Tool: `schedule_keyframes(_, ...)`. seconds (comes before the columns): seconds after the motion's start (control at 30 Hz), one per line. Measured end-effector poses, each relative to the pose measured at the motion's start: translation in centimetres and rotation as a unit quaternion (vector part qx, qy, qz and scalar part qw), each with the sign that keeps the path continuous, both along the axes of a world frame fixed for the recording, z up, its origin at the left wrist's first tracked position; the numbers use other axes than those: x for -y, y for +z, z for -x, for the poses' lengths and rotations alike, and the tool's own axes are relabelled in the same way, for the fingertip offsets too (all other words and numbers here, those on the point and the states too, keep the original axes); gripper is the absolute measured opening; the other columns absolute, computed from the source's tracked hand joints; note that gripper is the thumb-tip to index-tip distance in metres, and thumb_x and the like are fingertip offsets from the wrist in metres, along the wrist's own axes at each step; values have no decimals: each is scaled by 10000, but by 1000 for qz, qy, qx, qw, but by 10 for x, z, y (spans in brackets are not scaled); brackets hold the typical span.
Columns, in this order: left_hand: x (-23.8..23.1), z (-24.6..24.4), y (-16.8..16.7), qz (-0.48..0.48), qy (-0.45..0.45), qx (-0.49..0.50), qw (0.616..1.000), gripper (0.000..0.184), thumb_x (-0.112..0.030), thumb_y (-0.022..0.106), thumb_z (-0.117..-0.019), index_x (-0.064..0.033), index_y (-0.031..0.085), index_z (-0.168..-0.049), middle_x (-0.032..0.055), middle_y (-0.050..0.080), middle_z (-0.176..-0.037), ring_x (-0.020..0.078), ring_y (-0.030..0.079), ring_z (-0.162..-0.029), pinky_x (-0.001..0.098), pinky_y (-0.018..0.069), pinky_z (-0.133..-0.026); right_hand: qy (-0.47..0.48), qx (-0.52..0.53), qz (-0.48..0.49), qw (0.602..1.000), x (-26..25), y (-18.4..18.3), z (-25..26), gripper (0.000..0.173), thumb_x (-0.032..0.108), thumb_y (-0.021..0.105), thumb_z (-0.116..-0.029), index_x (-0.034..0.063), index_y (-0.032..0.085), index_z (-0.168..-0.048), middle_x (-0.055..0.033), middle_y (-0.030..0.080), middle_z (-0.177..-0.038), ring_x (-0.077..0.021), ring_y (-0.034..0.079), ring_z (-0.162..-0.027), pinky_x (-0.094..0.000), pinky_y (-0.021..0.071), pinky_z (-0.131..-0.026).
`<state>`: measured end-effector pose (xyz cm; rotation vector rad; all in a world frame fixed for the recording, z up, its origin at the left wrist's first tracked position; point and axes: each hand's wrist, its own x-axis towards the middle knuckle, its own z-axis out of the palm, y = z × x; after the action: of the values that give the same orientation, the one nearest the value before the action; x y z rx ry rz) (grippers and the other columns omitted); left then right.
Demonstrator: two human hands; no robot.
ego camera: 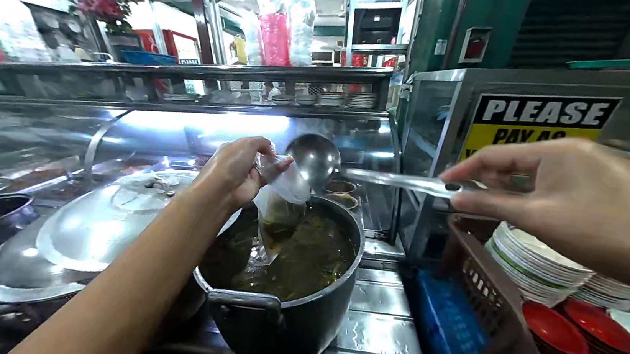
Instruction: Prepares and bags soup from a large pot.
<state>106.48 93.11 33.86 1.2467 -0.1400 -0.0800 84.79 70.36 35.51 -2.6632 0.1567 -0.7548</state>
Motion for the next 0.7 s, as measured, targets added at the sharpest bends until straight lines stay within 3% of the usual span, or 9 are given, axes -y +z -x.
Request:
schedule_keyframes(0.1,17,13,6,6,22,4,1000,156,15,477,-952,-47,504,-1093,63,583,-813,89,605,-584,206,560,-554,-2,94,184,979,-11,-1,3,177,199,711,-944,170,721,-1119,-36,675,-895,-230,650,-705,-460,520,-549)
schedule_keyframes(0.13,21,18,9,12,28,7,1000,142,9,468,-958,-65,484,-1078,58,578,-820,86,603,-592,205,558,-556,-10,118,239,964,-14,-4,3,216,194,700,-937,149,707,-1148,-51,653,-941,-245,648,-705,-450,512,-531)
schedule_keyframes(0.2,28,24,12,26,31,15,999,151,4,462,-960,-69,477,-1091,63,582,-848,90,618,-622,207,561,-570,-17,179,308,934,-10,-10,6,255,172,686,-923,99,707,-1167,-88,604,-934,-257,580,-583,-412,421,-428)
schedule_keyframes(0.3,39,38,14,38,24,42,998,146,12,465,-963,-73,492,-1078,50,595,-839,88,626,-639,212,568,-591,-14,225,326,918,11,-24,17,285,170,625,-970,73,682,-1232,-103,591,-962,-240,539,-525,-377,375,-386)
schedule_keyframes(0.4,50,52,17,25,32,47,998,148,-1,451,-969,-93,478,-1081,30,596,-856,59,617,-632,182,556,-580,9,211,264,941,44,-31,35,280,180,622,-973,99,690,-1232,-81,620,-972,-234,599,-617,-406,451,-447)
schedule_keyframes(0.5,57,63,19,8,37,39,999,205,-38,431,-999,-82,497,-1188,48,643,-998,47,638,-682,160,546,-609,23,127,81,988,88,-27,64,217,234,676,-992,163,669,-1197,-30,672,-934,-170,614,-668,-380,507,-546)
schedule_keyframes(0.6,55,72,21,21,41,27,999,194,-48,428,-995,-79,514,-1166,59,637,-988,63,647,-692,164,557,-629,9,30,-137,990,121,-21,87,159,215,690,-985,170,709,-1136,-25,638,-717,-119,468,-448,-268,377,-401)
schedule_keyframes(0.7,45,75,22,32,42,24,998,184,-63,423,-1002,-76,517,-1160,64,629,-975,70,648,-707,168,559,-645,-9,-6,-124,992,136,-28,75,158,191,717,-969,164,742,-1123,-46,621,-678,-156,468,-457,-319,373,-414)
